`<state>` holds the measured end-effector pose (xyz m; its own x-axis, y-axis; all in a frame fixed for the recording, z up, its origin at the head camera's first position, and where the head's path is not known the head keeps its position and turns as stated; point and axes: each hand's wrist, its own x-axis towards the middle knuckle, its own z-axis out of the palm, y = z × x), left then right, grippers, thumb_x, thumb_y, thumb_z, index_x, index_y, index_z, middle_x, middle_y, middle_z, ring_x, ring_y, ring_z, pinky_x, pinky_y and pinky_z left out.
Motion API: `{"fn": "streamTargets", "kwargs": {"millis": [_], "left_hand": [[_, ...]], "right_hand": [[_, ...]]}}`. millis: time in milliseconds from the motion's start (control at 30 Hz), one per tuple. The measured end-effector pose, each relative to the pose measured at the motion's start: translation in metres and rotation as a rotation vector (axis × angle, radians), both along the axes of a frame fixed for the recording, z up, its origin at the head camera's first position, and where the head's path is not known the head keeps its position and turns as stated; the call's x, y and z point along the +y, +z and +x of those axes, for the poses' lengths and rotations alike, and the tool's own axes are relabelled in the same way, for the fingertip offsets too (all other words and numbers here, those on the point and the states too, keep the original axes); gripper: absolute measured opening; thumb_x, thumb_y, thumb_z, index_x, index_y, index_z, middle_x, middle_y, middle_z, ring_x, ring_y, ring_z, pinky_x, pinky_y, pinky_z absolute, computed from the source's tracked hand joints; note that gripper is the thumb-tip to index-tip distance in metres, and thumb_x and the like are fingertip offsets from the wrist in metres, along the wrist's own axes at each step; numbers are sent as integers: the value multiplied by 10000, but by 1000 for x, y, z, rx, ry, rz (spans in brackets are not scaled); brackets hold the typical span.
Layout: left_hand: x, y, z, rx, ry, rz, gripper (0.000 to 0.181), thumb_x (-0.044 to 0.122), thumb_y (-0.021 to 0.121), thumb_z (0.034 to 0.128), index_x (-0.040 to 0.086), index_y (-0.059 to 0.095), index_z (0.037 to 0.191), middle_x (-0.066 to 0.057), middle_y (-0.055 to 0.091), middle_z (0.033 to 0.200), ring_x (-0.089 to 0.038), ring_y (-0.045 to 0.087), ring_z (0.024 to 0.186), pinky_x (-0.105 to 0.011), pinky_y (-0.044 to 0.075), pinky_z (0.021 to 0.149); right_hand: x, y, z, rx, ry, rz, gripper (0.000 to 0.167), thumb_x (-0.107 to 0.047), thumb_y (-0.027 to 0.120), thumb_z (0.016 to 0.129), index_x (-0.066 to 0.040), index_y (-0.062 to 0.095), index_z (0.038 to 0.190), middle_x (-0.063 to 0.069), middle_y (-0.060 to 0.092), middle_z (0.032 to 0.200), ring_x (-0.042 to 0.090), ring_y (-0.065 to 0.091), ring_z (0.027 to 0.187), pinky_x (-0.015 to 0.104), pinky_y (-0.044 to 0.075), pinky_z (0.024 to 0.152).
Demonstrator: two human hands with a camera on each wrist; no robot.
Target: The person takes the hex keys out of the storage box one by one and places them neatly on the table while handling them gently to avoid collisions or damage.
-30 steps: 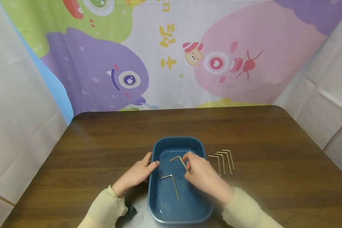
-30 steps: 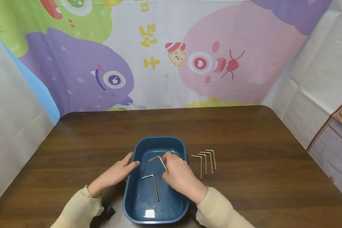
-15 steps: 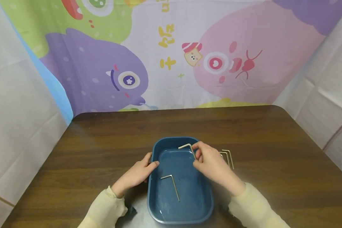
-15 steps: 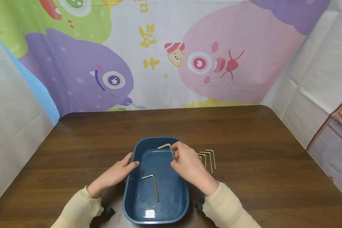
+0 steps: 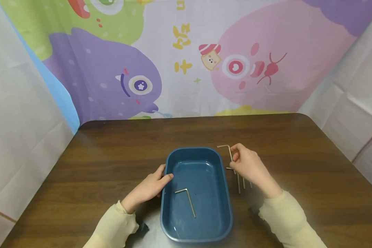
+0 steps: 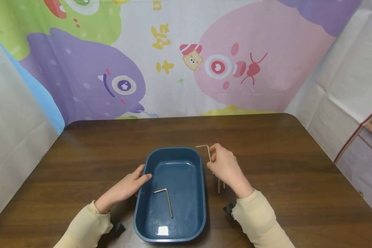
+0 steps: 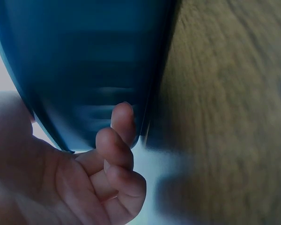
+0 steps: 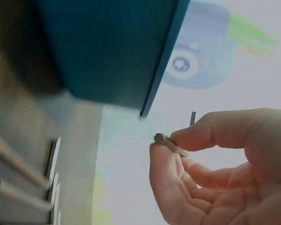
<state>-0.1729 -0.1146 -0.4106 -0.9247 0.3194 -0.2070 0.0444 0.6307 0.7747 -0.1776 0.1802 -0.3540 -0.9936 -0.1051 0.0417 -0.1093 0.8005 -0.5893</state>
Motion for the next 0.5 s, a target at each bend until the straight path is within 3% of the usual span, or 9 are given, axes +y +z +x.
{"fn": "streamTargets", "kwargs": {"millis": [300, 500], "left_hand": [[0, 1, 0, 9, -3, 4, 499, 345, 445, 925, 114, 353, 1358, -48, 491, 539, -171, 467, 461, -291, 388, 504], [0, 1, 0, 25, -19, -16, 506, 346, 422, 928, 81, 342, 1351, -23, 488, 533, -150, 469, 455, -284, 398, 505]], "right_hand": [[31, -8, -12, -140, -44, 31, 356, -47, 539, 808, 54, 452, 1138, 97, 564, 814, 113, 563, 549, 286, 418, 551], [44, -14, -14, -169, -54, 72, 344, -31, 500, 779, 72, 454, 1104, 103, 602, 790, 129, 559, 555, 305, 419, 554]]}}
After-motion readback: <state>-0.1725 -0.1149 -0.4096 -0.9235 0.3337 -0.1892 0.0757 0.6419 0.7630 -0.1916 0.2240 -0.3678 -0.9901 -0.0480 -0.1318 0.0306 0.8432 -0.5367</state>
